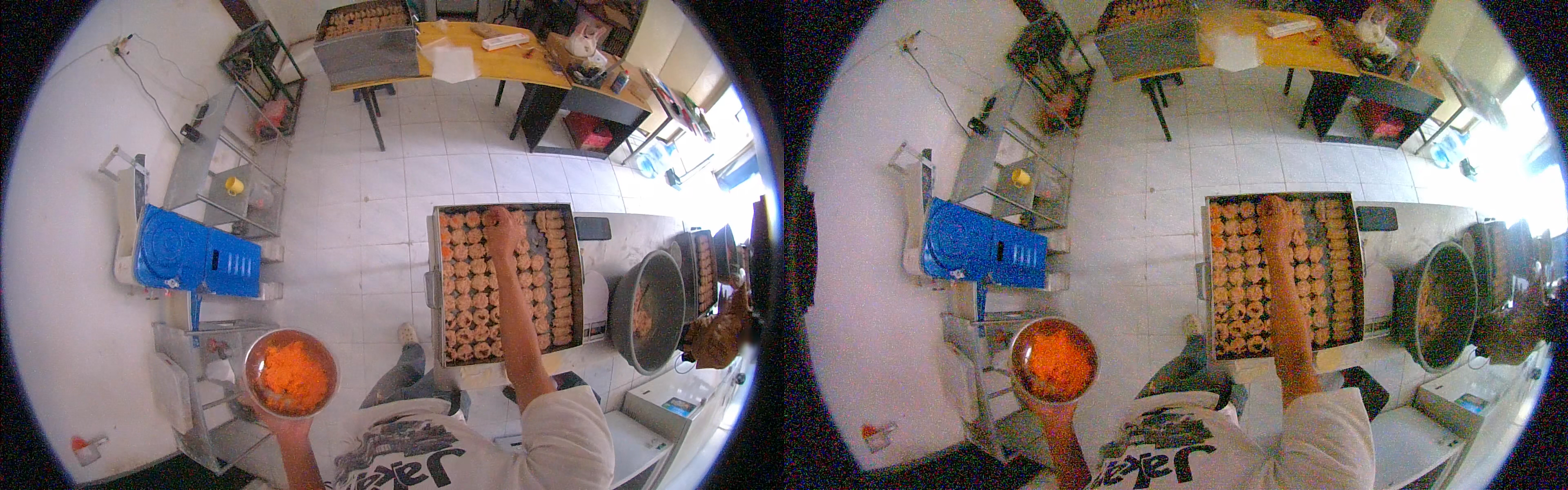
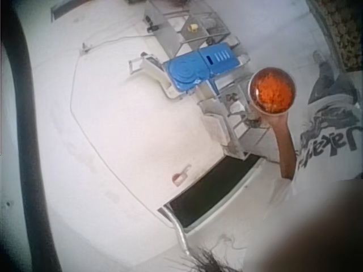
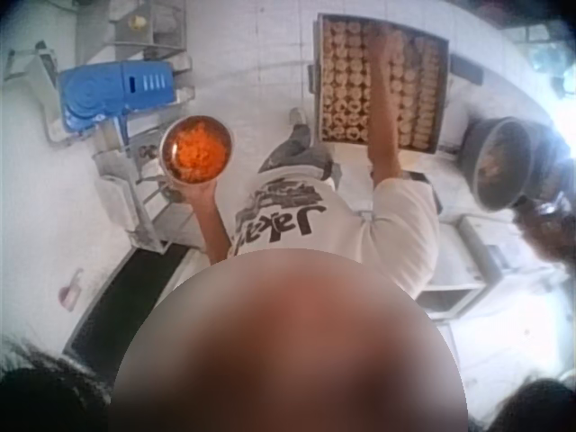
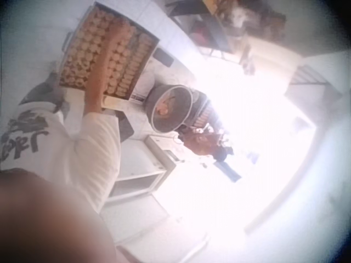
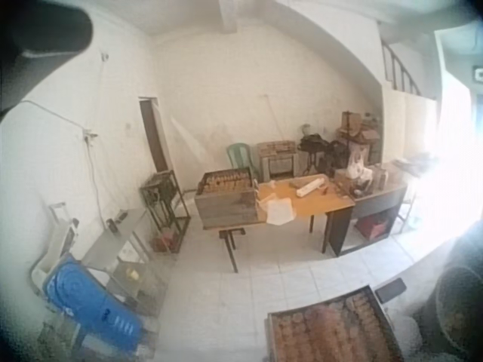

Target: The person assembles dumplings by placing meat filling onto dough wrappers, folding them, and arranging them on a tray. They then add toppings to the dumplings from separate bowls.

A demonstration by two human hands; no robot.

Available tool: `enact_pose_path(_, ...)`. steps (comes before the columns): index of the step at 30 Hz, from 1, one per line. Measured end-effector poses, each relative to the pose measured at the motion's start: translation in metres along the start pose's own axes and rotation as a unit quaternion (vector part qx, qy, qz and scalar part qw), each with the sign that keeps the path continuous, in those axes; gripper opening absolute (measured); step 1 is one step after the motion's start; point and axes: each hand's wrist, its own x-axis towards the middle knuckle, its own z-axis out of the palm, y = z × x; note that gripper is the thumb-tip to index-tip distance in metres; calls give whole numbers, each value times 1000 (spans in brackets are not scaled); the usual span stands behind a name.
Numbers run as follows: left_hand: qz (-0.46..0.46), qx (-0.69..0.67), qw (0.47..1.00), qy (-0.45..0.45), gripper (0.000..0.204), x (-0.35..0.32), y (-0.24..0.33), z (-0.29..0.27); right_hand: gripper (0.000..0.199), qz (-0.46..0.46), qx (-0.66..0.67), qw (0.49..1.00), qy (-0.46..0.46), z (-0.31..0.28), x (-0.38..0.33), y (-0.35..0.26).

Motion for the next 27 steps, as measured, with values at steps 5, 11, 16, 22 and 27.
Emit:
enact_pose_path(5,-9,-56,991,-124,67,20,-14,15,17,119,159,980,2,-45,7,-33)
enact_pose_path(11,79,199,962,-169,64,25,-40,45,17,0,378,893,-243,-167,-24,-178)
enact_pose_path(16,-164,-22,971,-172,67,39,-54,71,25,-222,392,786,-424,-221,-53,-264)
enact_pose_path(22,-140,44,971,-187,64,41,-61,74,23,-288,307,825,-377,-202,-63,-285)
enact_pose_path(27,-180,19,955,-235,64,47,-62,72,19,-229,276,829,-428,-195,-77,-281)
